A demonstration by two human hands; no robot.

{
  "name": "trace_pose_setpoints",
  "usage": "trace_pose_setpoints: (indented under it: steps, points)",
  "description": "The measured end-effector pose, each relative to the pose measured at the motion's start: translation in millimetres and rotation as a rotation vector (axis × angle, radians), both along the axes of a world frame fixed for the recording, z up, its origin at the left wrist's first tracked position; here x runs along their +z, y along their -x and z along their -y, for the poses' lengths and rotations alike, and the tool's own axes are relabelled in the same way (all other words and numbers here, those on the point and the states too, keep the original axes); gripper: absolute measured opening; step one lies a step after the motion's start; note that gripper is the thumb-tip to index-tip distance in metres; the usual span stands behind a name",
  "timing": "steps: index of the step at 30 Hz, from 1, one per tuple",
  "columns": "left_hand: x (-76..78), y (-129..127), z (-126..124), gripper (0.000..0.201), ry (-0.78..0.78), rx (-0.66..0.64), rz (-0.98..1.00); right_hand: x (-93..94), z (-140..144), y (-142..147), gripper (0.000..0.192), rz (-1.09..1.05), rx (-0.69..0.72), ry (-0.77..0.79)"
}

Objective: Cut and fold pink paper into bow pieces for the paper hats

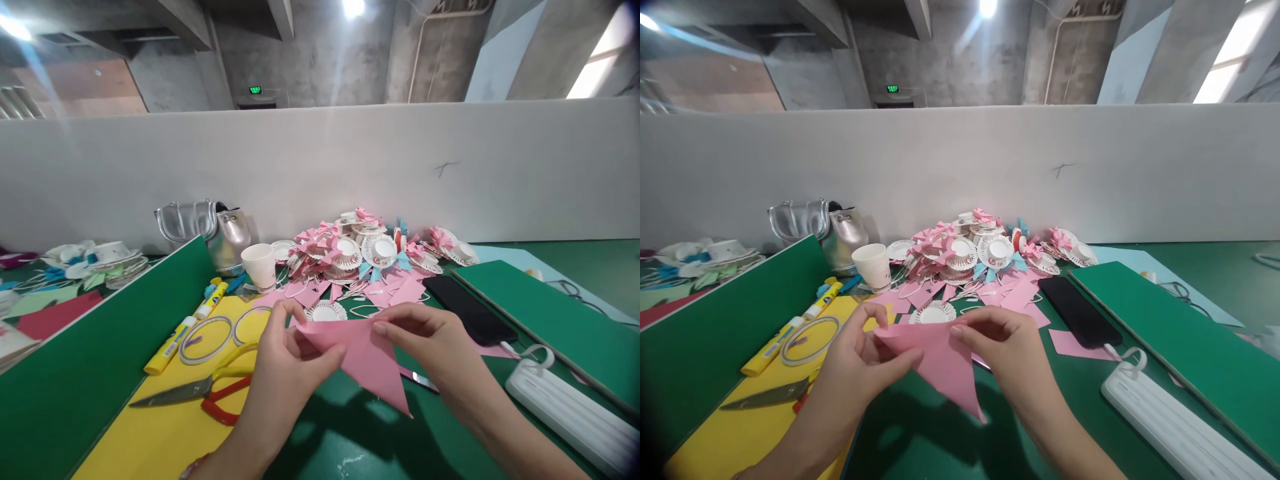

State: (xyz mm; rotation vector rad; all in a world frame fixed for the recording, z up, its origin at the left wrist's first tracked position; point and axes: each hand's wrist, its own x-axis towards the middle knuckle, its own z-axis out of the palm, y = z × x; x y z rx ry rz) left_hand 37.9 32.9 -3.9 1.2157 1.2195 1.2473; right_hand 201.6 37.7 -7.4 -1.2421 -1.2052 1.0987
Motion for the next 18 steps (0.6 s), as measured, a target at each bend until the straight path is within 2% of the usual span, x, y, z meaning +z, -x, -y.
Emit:
trace_pose_setpoints:
  steps: [3,6,8,18]
  points:
    - [2.7,-5,1,0.05,0.14,-0.045,0.119,5.6,3,2,0.005,-0.032,-0.01,-0.002]
    - [1.4,-9,4,0.037,0.216,-0.188,0.16,11.4,7,5,0.007,-0.047,-0.014,-0.006]
    - [0.3,-10,6,0.028,0.261,-0.221,0.158,14.8,9,7,0.007,-0.055,-0.018,-0.007]
    - [8.8,-16,14,0.027,0.346,0.037,0.093,20.3,10,7,0.005,-0.02,0.025,0.01]
